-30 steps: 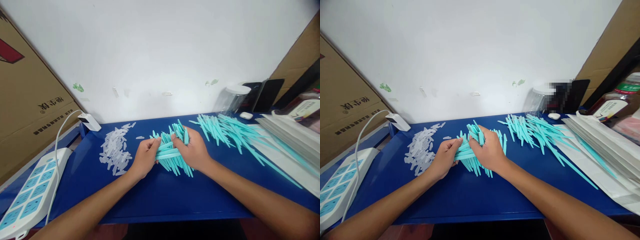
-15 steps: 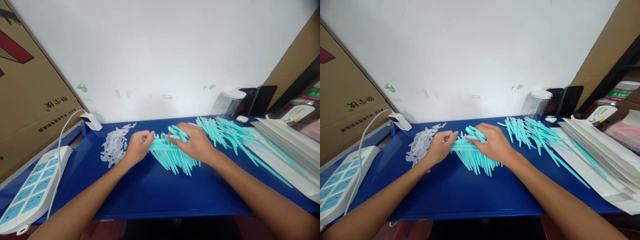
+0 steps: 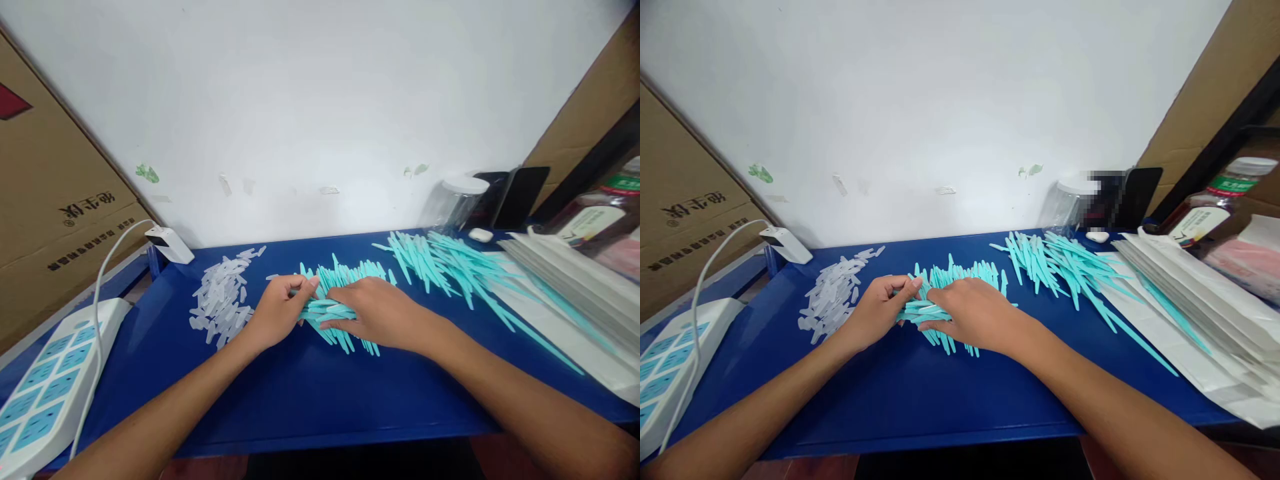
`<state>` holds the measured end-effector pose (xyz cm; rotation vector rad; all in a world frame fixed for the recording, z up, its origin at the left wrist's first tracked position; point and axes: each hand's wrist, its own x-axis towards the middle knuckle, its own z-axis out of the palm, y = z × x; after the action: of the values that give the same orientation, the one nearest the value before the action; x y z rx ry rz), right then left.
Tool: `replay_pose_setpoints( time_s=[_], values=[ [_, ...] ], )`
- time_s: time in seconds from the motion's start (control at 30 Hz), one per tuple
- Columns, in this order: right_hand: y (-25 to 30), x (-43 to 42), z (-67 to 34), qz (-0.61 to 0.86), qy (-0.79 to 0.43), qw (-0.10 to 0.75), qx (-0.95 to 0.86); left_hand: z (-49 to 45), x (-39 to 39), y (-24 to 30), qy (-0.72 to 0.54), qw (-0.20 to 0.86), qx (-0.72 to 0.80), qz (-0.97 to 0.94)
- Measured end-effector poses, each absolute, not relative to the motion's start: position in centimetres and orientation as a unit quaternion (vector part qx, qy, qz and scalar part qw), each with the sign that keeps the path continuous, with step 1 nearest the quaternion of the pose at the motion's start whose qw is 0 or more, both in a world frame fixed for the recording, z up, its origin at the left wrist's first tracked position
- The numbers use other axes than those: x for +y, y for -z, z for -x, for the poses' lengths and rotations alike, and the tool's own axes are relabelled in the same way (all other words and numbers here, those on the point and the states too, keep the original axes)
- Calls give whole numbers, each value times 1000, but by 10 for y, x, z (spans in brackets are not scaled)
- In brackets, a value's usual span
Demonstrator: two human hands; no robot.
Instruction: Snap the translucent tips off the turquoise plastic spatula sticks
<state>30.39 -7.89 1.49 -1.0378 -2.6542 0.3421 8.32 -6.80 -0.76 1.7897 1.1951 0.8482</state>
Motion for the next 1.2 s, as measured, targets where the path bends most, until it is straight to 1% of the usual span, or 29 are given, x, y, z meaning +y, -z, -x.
replay_pose_setpoints(
  time_s=[0.13,0.33,0.4,0.5,0.6,0.67,0.73,0.8,0.83,0.9,0.93,0.97,1.1,1.2],
  values=[
    [-24,-84,-303,370,-254,139,-883,-82,-72,6,-356,368,479,-713],
    [-26,-83,-302,334,-379,191,-841,-83,-76,2,-389,338,451,-729],
    [-25,-84,-302,307,-420,197,-831,-84,-77,1,-401,350,443,-721],
    [-24,-85,-301,286,-447,197,-825,-84,-77,1,-413,406,439,-687],
    [-26,-79,-306,303,-424,204,-828,-82,-72,0,-444,447,449,-633],
    [-31,-69,-316,342,-384,220,-829,-78,-67,-2,-477,444,459,-605],
    [-39,-55,-336,393,-324,237,-827,-75,-61,-4,-499,426,469,-591],
    [-47,-40,-363,469,-237,234,-818,-72,-56,-5,-505,400,480,-595],
    [-51,-32,-378,518,-193,211,-806,-71,-55,-4,-503,384,486,-603],
    [-55,-18,-410,637,-118,128,-751,-69,-52,-1,-495,345,495,-625],
    [-55,-12,-424,684,-96,79,-719,-69,-51,1,-490,327,498,-636],
    [-53,-7,-436,704,-92,58,-702,-69,-50,3,-485,311,501,-646],
    [-37,5,-465,746,-83,13,-661,-67,-48,9,-471,257,513,-670],
    [-25,9,-472,759,-56,-10,-648,-65,-48,9,-462,211,520,-686]
  ],
)
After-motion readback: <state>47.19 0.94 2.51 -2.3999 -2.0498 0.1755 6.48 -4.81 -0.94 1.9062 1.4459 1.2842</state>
